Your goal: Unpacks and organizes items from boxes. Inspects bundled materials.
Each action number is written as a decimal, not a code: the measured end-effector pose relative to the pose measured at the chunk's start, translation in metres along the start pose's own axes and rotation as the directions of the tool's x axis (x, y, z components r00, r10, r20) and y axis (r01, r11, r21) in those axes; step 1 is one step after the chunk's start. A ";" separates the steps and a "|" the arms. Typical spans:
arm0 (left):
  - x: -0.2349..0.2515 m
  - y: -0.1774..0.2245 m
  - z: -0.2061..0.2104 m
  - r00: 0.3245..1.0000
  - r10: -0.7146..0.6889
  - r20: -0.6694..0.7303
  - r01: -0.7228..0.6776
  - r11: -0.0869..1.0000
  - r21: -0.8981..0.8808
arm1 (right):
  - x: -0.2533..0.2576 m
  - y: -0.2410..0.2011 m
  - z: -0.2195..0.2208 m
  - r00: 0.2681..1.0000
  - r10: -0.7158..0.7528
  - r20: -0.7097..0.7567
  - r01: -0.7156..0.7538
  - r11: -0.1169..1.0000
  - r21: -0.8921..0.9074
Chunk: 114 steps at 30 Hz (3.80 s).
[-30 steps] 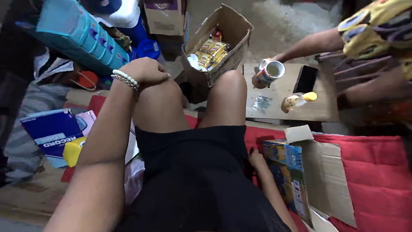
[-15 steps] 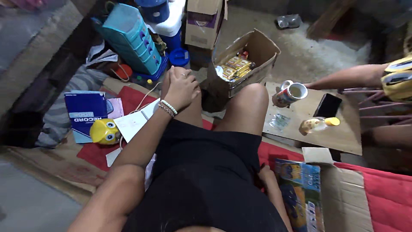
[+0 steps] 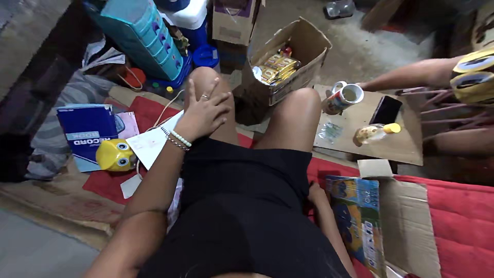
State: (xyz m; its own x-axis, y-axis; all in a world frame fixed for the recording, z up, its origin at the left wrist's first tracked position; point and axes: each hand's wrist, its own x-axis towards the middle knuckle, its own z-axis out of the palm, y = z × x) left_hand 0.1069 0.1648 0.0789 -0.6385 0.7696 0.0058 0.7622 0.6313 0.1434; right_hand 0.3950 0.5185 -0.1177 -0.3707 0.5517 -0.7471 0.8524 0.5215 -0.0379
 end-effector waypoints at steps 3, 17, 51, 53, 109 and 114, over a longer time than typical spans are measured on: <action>-0.008 -0.005 -0.011 1.000 -0.001 -0.030 0.000 1.000 -0.019 | -0.001 -0.004 -0.001 0.999 0.034 0.004 -0.034 0.999 0.010; -0.012 -0.017 0.002 0.998 0.022 0.055 -0.017 0.996 -0.086 | -0.008 -0.002 -0.005 1.000 0.006 0.010 -0.006 0.997 0.071; 0.299 -0.032 0.119 0.694 -0.086 0.715 -0.074 0.979 0.189 | 0.008 -0.022 -0.021 0.961 0.230 0.157 -0.253 0.956 0.147; 0.287 -0.014 0.112 0.653 -0.064 0.755 -0.094 0.982 0.165 | 0.009 -0.020 -0.019 0.959 0.226 0.169 -0.250 0.958 0.140; 0.172 0.007 0.103 0.389 0.218 0.895 0.261 0.906 -0.334 | 0.074 -0.374 -0.226 0.995 -0.043 -0.093 0.017 0.965 -0.261; 0.171 -0.014 0.112 0.572 0.161 0.804 0.354 0.836 -0.419 | 0.063 -0.363 -0.199 0.786 -0.441 -0.432 0.460 0.885 -0.067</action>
State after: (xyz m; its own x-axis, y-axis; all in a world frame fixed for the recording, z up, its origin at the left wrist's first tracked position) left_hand -0.0007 0.2984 -0.0325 -0.1565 0.6191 -0.7696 0.3666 0.7599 0.5368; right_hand -0.0115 0.4934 -0.0189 -0.8270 0.4853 -0.2838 0.5596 0.7590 -0.3328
